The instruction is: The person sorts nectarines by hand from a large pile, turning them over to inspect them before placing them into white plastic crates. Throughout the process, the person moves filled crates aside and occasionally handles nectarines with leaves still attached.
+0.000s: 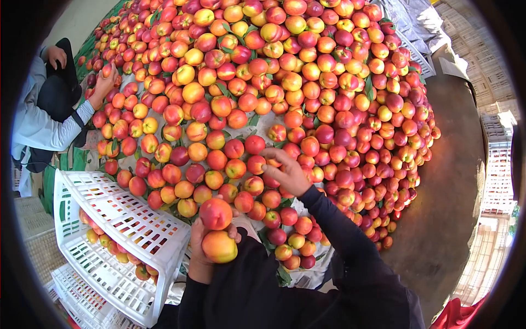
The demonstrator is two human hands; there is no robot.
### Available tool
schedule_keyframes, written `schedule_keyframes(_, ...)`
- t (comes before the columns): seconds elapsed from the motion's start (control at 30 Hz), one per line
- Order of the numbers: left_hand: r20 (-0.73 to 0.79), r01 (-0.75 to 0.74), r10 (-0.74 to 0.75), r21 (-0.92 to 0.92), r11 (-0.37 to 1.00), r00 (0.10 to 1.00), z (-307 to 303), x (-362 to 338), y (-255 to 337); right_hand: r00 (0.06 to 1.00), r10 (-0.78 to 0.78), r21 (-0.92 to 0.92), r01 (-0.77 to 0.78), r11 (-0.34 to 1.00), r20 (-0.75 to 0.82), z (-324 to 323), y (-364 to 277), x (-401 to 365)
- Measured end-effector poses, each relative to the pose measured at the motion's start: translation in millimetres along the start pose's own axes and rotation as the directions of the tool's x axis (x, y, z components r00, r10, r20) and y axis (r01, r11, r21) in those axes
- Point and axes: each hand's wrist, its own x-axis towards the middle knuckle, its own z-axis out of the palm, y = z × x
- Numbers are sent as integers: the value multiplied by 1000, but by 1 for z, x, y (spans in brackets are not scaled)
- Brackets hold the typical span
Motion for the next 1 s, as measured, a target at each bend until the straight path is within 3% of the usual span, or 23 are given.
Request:
schedule_keyframes(0.07, 88, -151, 145, 71, 986, 986, 9, -24, 18, 943, 30, -290, -132, 948, -332, -36, 54, 27)
schedule_keyframes(0.1, 97, -244, 233, 117, 963, 968, 14, -39, 28, 898, -33, -524, -225, 822, -438, -53, 72, 40)
schedule_keyframes(0.13, 106, -333, 319, 164, 928, 942, 18, -56, 40, 886, 92, -598, -381, 706, -455, -67, 83, 53)
schedule_keyframes(0.2, 79, -454, 452, 300, 839, 888, 20, -95, 70, 876, 150, -679, -454, 576, -459, -76, 119, 78)
schedule_keyframes(0.27, -38, -555, 646, 474, 683, 763, 17, -132, 96, 871, 342, -582, -491, 648, -353, -69, 140, 98)
schedule_keyframes(0.3, -70, -558, 705, 558, 614, 706, 12, -153, 110, 880, 302, -712, -475, 517, -367, -57, 141, 104)
schedule_keyframes(0.33, -95, -547, 759, 637, 544, 644, 5, -172, 122, 883, 312, -715, -467, 520, -350, -49, 141, 109)
schedule_keyframes(0.4, -145, -391, 828, 828, 402, 542, -12, -201, 144, 816, 338, -762, -567, 314, -468, -39, 141, 122)
schedule_keyframes(0.43, -212, -218, 759, 880, 423, 616, -19, -219, 162, 801, 334, -754, -589, 291, -497, -37, 141, 126)
schedule_keyframes(0.47, -281, -68, 832, 933, 354, 477, -34, -226, 172, 804, 332, -756, -585, 295, -493, -34, 140, 129)
schedule_keyframes(0.53, -176, 407, 888, 913, -14, 424, -30, -221, 181, 802, 305, -724, -595, 349, -513, -34, 138, 131)
schedule_keyframes(0.57, -74, 345, 907, 935, -80, 414, -28, -217, 179, 800, 303, -722, -598, 348, -517, -32, 137, 129)
schedule_keyframes(0.6, -37, 44, 916, 999, 21, 401, -15, -199, 169, 809, 319, -509, -566, 648, -493, -29, 139, 124)
schedule_keyframes(0.67, 16, -475, 766, 793, 382, 642, 0, -162, 144, 842, 304, 89, -296, 951, -446, -23, 135, 117)
schedule_keyframes(0.7, 28, -487, 664, 703, 518, 748, 14, -130, 124, 872, 395, 417, -257, 872, -289, -8, 91, 102)
schedule_keyframes(0.73, 62, -467, 547, 605, 645, 835, 27, -95, 102, 862, 481, 519, -341, 784, -160, 3, 67, 88)
schedule_keyframes(0.8, -85, -362, 471, 528, 768, 878, 25, -34, 64, 938, 335, 672, -302, 676, 85, 35, 18, 55)
schedule_keyframes(0.83, -184, -318, 435, 448, 835, 882, 18, -7, 48, 930, 238, 608, -365, 705, 281, 41, 3, 40)
schedule_keyframes(0.87, -280, -279, 389, 361, 890, 878, 8, 11, 37, 920, 116, 432, -284, 856, 375, 39, -20, 30)
schedule_keyframes(0.9, -278, -278, 388, 362, 890, 879, -7, 21, 30, 949, 35, 268, -125, 955, 315, 40, -16, 30)
schedule_keyframes(0.93, -335, -191, 254, 210, 959, 907, -20, 27, 26, 960, -57, 84, 35, 996, 273, 42, -8, 31)
schedule_keyframes(0.97, -375, -101, 112, 49, 994, 920, -28, 28, 24, 990, -25, -185, 51, 981, 142, 38, 10, 36)
schedule_keyframes(1.0, -383, -106, 117, 50, 993, 916, -30, 23, 24, 999, -33, -440, 33, 897, 8, 29, 33, 46)
